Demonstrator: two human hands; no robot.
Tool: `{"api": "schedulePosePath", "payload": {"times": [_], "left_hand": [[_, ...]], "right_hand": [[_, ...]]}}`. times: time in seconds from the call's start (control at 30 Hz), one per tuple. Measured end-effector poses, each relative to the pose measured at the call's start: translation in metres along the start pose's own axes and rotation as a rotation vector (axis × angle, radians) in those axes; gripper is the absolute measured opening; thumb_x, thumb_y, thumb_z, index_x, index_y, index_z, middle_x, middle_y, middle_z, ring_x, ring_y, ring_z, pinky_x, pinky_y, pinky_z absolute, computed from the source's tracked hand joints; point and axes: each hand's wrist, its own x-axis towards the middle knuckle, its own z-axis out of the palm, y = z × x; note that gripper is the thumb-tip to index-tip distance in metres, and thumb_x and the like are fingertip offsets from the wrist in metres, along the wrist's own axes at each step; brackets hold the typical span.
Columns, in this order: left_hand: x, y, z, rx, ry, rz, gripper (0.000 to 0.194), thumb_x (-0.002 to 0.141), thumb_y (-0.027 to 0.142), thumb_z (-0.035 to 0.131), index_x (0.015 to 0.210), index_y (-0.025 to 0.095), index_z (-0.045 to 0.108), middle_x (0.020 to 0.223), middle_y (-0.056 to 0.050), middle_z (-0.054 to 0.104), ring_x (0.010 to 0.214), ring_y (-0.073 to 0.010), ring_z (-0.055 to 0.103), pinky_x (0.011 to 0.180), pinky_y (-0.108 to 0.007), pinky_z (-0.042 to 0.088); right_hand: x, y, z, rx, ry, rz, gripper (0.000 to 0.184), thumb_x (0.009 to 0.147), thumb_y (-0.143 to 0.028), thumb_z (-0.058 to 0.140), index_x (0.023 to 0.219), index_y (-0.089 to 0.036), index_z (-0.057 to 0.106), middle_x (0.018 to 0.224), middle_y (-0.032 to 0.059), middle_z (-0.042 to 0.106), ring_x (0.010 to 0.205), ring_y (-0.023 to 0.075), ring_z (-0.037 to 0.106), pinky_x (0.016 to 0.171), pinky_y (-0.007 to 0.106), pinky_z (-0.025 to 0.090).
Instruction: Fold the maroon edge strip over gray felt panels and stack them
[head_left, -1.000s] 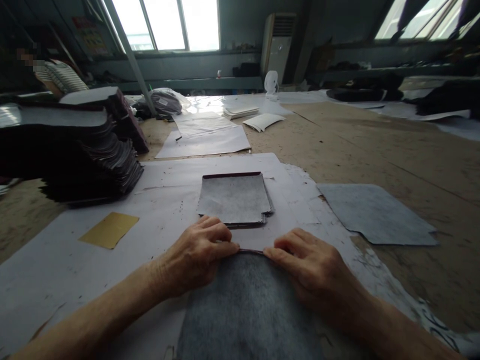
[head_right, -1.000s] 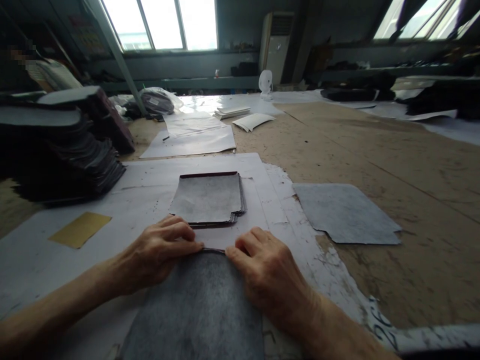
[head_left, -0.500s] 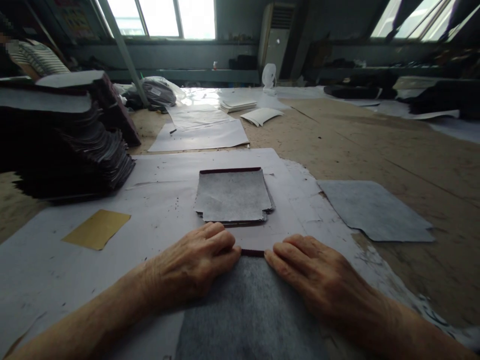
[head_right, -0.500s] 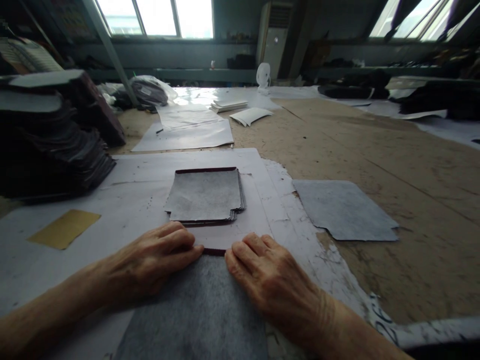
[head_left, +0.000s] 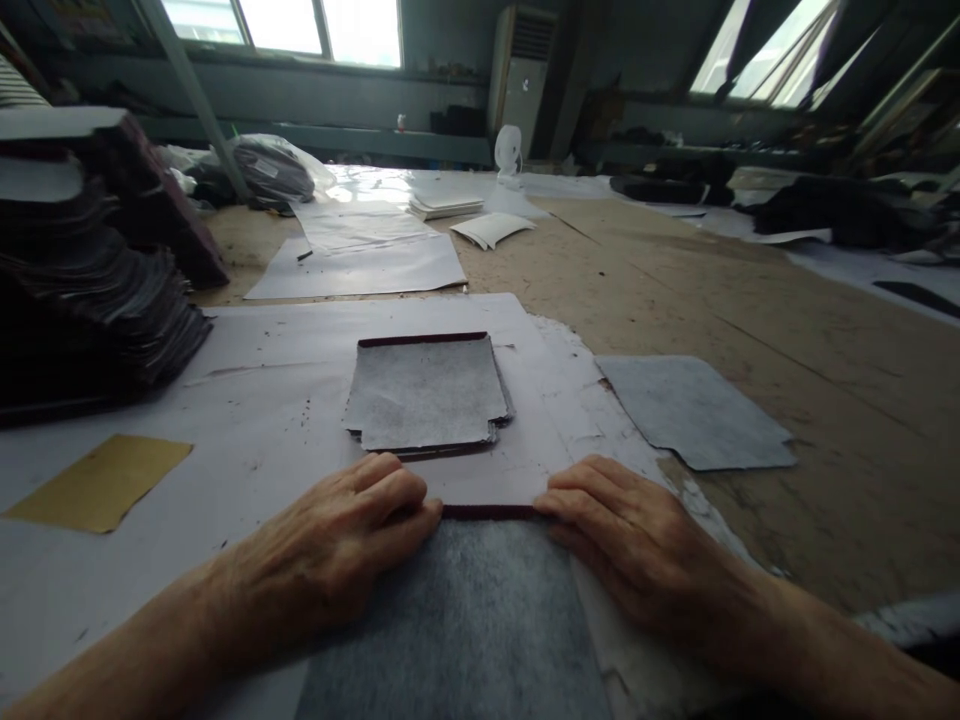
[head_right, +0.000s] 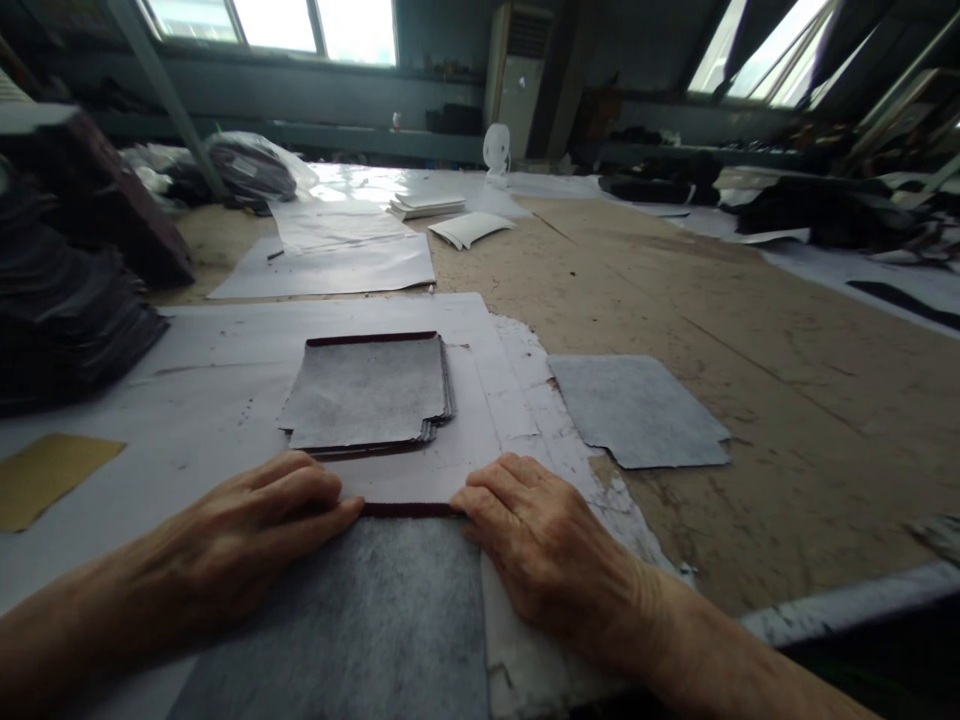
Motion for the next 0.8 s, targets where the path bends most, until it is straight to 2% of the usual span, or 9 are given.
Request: {"api": "schedulePosePath", "payload": {"times": [0.2,0.33,0.6,0.8], "left_hand": [[0.000,0.000,0.003,-0.016,0.032,-0.016,0.036,0.086,0.000,0.033,0.115,0.012,0.049,0.092,-0.009,0.053,0.081,-0.0166,0.048,0.069,-0.031,0.047],[0.001,0.000,0.003,-0.014,0.046,-0.025,0.037,0.087,0.001,0.030,0.116,0.013,0.049,0.091,-0.009,0.054,0.081,-0.0166,0.048,0.069,-0.032,0.047],[0.001,-0.001,0.001,0.011,-0.014,0.025,0.033,0.090,0.008,0.030,0.118,0.009,0.047,0.091,-0.010,0.054,0.080,-0.0179,0.047,0.070,-0.034,0.046],[0.002,0.000,0.002,0.006,0.014,0.043,0.032,0.091,0.007,0.028,0.116,0.010,0.047,0.091,-0.009,0.054,0.082,-0.0180,0.047,0.072,-0.033,0.045]], "right_hand": [[-0.002,0.003,-0.002,0.035,-0.016,0.011,0.023,0.085,-0.005,0.040,0.099,-0.012,0.056,0.087,0.0086,0.058,0.081,0.0167,0.051,0.071,0.033,0.046],[-0.004,0.006,-0.004,0.012,-0.047,-0.032,0.027,0.086,-0.003,0.036,0.101,-0.011,0.056,0.090,0.0091,0.058,0.083,0.0163,0.050,0.072,0.033,0.047],[-0.011,0.008,-0.007,-0.044,-0.094,-0.083,0.032,0.088,-0.005,0.032,0.112,-0.010,0.053,0.095,0.0105,0.058,0.093,0.0181,0.049,0.079,0.034,0.048],[-0.014,0.003,0.000,0.031,-0.007,0.010,0.028,0.084,-0.001,0.037,0.104,-0.011,0.055,0.095,0.0094,0.057,0.092,0.0180,0.048,0.079,0.035,0.047]]}}
